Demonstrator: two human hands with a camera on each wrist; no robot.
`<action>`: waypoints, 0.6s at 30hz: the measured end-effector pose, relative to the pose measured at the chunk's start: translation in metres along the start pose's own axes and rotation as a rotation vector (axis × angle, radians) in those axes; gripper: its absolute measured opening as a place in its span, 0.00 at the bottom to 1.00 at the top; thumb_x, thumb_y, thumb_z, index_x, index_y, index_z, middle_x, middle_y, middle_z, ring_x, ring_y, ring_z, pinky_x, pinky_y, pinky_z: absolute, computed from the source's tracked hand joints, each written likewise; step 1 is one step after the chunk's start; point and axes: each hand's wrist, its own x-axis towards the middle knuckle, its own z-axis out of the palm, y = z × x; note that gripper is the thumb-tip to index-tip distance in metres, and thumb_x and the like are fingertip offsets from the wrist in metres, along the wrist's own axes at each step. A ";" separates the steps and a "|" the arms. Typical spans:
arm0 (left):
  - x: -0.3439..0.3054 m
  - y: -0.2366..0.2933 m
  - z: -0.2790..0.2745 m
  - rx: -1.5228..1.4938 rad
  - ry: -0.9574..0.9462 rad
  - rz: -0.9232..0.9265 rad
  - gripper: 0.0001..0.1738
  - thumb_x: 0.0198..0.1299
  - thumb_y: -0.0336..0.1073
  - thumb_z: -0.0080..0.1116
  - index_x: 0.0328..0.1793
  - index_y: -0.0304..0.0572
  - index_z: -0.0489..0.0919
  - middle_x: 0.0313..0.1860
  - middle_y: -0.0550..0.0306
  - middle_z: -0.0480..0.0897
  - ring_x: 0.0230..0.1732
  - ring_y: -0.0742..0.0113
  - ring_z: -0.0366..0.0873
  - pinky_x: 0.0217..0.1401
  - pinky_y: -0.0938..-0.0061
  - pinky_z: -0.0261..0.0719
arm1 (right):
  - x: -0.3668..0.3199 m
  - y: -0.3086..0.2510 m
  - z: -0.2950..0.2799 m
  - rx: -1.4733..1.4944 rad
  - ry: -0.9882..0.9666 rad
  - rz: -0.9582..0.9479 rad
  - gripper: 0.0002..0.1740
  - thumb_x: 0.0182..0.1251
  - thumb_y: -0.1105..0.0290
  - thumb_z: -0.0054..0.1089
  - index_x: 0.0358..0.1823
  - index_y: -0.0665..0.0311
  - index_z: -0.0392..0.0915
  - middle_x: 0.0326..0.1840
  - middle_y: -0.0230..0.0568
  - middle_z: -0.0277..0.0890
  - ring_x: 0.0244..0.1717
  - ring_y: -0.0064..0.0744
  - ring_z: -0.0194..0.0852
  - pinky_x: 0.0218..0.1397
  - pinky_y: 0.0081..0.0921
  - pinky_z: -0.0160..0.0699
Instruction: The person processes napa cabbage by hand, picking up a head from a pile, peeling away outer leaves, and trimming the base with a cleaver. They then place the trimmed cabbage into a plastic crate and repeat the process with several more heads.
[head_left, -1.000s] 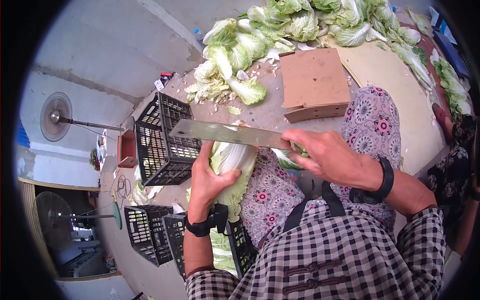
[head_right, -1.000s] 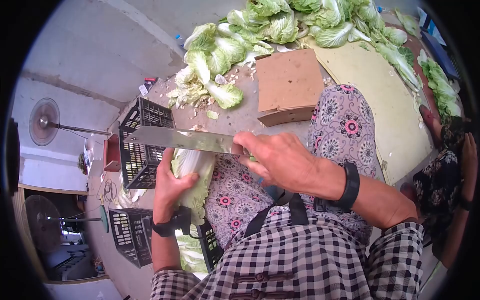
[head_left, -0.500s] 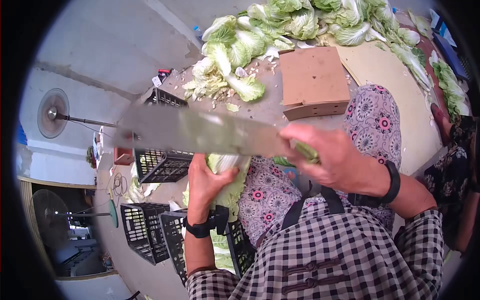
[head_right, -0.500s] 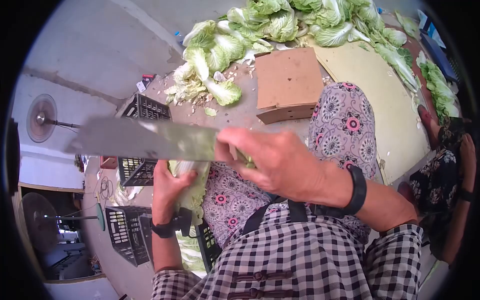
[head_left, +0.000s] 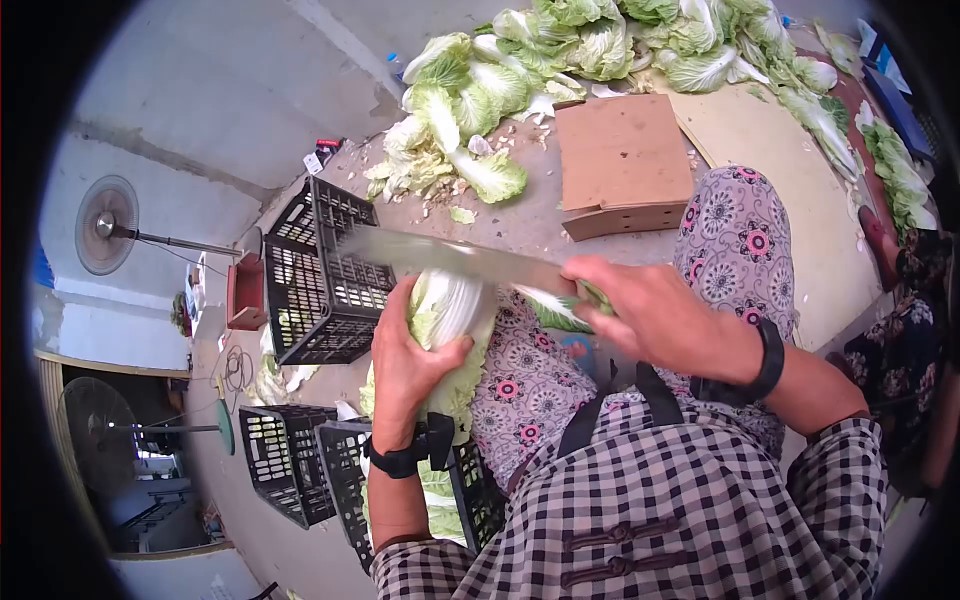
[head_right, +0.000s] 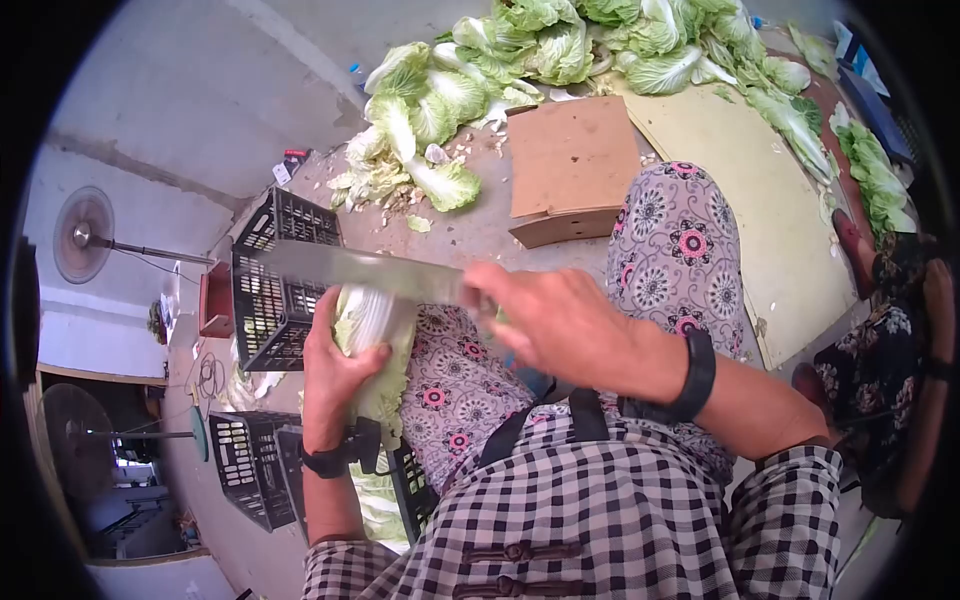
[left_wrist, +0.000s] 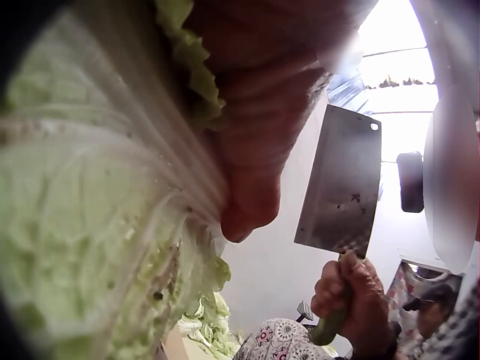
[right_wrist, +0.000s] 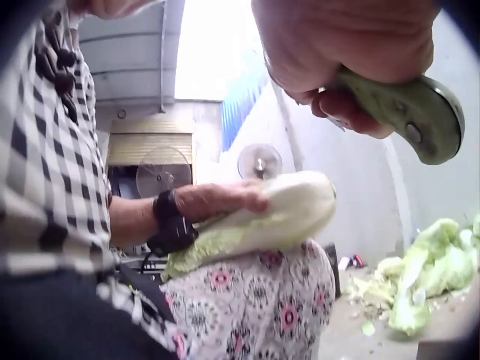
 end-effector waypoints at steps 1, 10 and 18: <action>0.000 0.003 -0.001 0.011 -0.013 0.003 0.42 0.27 0.39 0.68 0.57 0.37 0.68 0.46 0.43 0.76 0.49 0.49 0.75 0.53 0.64 0.72 | -0.004 0.015 0.001 -0.107 -0.074 0.069 0.16 0.57 0.73 0.56 0.47 0.65 0.66 0.27 0.53 0.75 0.28 0.56 0.74 0.28 0.41 0.72; 0.001 -0.001 -0.003 -0.008 -0.008 0.000 0.44 0.26 0.38 0.68 0.58 0.35 0.67 0.47 0.42 0.76 0.50 0.49 0.75 0.54 0.65 0.71 | 0.003 -0.008 -0.002 -0.021 0.073 -0.092 0.18 0.59 0.69 0.53 0.50 0.64 0.66 0.24 0.54 0.75 0.27 0.56 0.74 0.30 0.45 0.72; 0.000 -0.007 -0.001 -0.049 0.004 -0.002 0.43 0.27 0.39 0.69 0.56 0.36 0.68 0.45 0.43 0.77 0.48 0.49 0.75 0.52 0.64 0.72 | 0.001 0.002 0.002 -0.009 0.105 -0.042 0.19 0.56 0.72 0.56 0.50 0.63 0.66 0.27 0.51 0.76 0.27 0.53 0.75 0.28 0.42 0.73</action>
